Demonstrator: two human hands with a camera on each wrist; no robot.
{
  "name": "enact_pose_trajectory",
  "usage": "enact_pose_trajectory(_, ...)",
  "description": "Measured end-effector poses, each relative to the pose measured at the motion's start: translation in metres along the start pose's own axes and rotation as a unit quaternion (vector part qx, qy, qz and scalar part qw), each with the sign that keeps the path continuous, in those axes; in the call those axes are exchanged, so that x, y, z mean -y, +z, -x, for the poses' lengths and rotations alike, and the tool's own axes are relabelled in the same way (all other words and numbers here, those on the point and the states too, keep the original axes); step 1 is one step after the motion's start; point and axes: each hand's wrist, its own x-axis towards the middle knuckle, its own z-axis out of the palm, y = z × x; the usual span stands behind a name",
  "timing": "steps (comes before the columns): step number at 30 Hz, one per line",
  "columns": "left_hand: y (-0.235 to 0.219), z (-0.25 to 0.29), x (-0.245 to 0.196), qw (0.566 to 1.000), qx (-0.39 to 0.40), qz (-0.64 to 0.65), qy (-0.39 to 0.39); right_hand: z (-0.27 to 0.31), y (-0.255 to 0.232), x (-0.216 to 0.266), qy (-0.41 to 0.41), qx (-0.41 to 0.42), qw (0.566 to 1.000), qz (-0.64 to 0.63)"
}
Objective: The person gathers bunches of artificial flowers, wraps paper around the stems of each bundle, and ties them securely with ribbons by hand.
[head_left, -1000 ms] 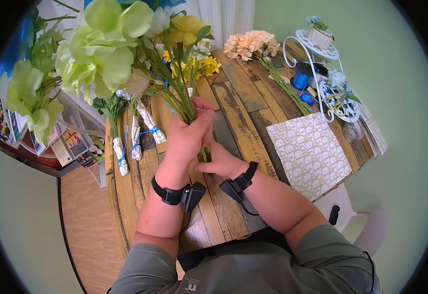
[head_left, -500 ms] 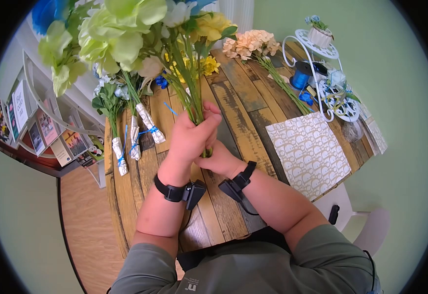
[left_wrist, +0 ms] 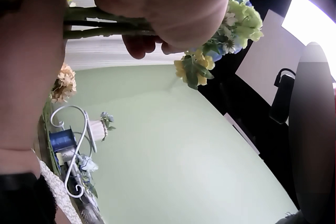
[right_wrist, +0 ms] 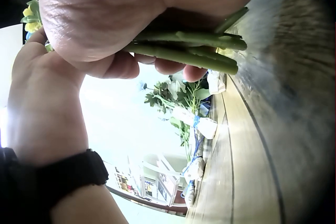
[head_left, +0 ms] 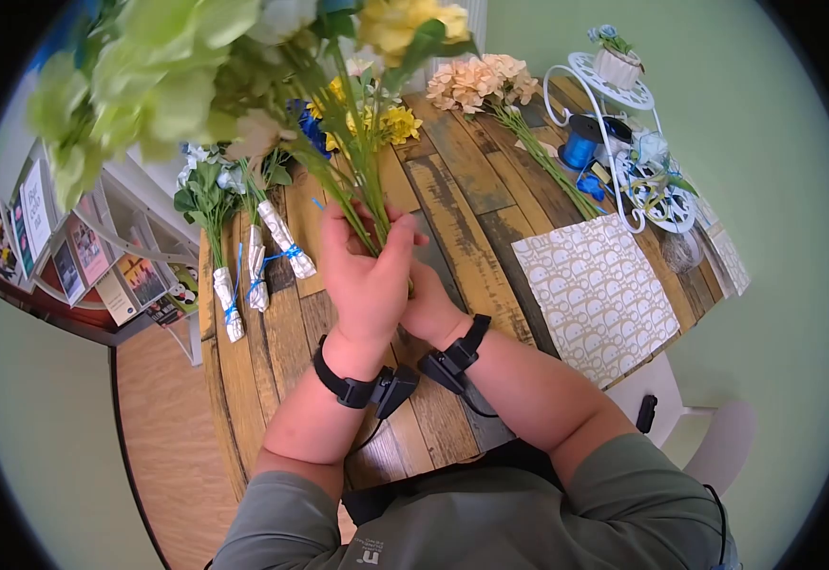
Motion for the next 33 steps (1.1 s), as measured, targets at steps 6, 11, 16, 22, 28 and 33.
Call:
enact_pose_trajectory(6,-0.013,-0.001,-0.006,0.987,-0.002,-0.141,0.072,0.004,0.005,0.008,-0.034,-0.039,0.998,0.021)
enact_pose_trajectory(11,-0.023,-0.011,-0.008,0.922,0.034,-0.336,0.189,0.008,0.003,0.006,-0.026,-0.064,0.995,0.067)
enact_pose_trajectory(16,-0.007,-0.003,-0.007,0.995,0.06,-0.007,-0.078,0.005,0.001,0.002,-0.026,-0.083,0.993,0.079)
enact_pose_trajectory(22,-0.007,-0.009,-0.007,0.988,0.063,-0.102,-0.098,0.003,0.002,0.02,-0.037,-0.111,0.987,0.109)
enact_pose_trajectory(28,-0.018,-0.016,0.0,0.989,0.021,-0.002,-0.144,0.004,0.003,0.013,0.017,-0.049,0.985,0.164)
enact_pose_trajectory(33,-0.032,-0.022,-0.001,0.979,0.096,0.074,-0.163,-0.003,-0.002,0.003,-0.001,-0.028,0.995,0.098)
